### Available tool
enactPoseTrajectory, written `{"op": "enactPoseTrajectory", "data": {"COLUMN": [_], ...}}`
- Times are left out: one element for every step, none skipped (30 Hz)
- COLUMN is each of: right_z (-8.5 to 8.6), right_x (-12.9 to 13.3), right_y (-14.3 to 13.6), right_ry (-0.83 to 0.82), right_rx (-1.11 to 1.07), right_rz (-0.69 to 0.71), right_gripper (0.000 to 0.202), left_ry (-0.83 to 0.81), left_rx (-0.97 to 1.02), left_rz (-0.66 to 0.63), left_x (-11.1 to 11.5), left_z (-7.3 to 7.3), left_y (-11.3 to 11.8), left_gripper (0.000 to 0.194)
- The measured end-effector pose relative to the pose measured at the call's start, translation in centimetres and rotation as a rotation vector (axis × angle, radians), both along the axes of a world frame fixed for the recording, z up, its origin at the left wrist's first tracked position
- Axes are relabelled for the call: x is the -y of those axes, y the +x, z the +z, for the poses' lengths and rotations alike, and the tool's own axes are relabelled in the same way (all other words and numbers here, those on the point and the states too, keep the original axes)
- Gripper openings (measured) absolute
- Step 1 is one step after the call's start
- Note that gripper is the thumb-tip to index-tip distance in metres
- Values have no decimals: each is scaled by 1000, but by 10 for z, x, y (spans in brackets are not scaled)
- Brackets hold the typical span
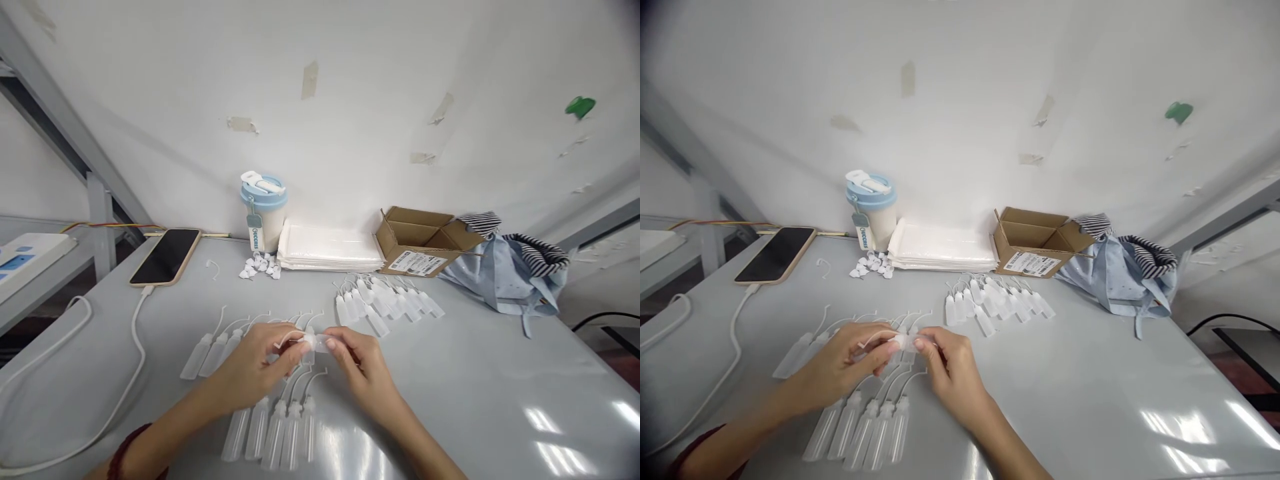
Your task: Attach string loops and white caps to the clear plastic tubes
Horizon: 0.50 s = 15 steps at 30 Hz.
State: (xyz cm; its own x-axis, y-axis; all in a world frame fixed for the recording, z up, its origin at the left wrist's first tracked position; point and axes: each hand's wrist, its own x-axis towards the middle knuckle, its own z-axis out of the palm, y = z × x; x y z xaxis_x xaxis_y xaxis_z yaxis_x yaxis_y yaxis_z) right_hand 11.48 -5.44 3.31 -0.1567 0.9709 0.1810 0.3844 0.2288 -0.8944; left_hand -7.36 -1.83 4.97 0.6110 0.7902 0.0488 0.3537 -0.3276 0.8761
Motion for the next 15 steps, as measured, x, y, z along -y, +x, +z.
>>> {"op": "enactPoseTrajectory", "data": {"right_z": [1,2,3,3,3,3,2,1,0,-1,-2,-2,-3,-3,-3], "right_x": [0,1,1,1,1,1,2,2,2,1,1,1,0,0,-1], "right_y": [0,0,0,0,0,0,1,1,1,1,1,1,1,2,2], "right_ry": [-71,-134,-180,-200,-193,-161,-109,-39,41,123,199,262,310,341,353], "right_rx": [-39,-80,-114,-136,-141,-130,-103,-66,-24,15,45,67,80,86,91], "right_rz": [3,5,4,3,4,6,7,7,6,6,8,17,29,42,55], "right_gripper": [33,37,39,39,38,34,29,25,22,20,20,21,23,25,27], "left_ry": [110,211,282,313,303,259,191,106,14,-79,-162,-227,-267,-285,-285], "left_rx": [-8,-11,-11,-10,-14,-22,-24,-17,1,27,57,82,99,106,102], "left_rz": [-13,-22,-29,-29,-21,-8,6,16,19,14,6,-2,-5,-6,-3], "left_x": [1,1,1,1,1,1,1,1,1,1,0,0,0,0,1], "left_z": [-1,-1,-2,-3,-3,-3,-3,-2,-2,-1,0,1,1,2,2], "left_y": [0,0,-1,-1,-1,-1,-1,0,0,0,-1,-1,-2,-2,-3], "left_gripper": [30,27,24,22,21,24,28,32,35,38,39,39,39,39,39]}}
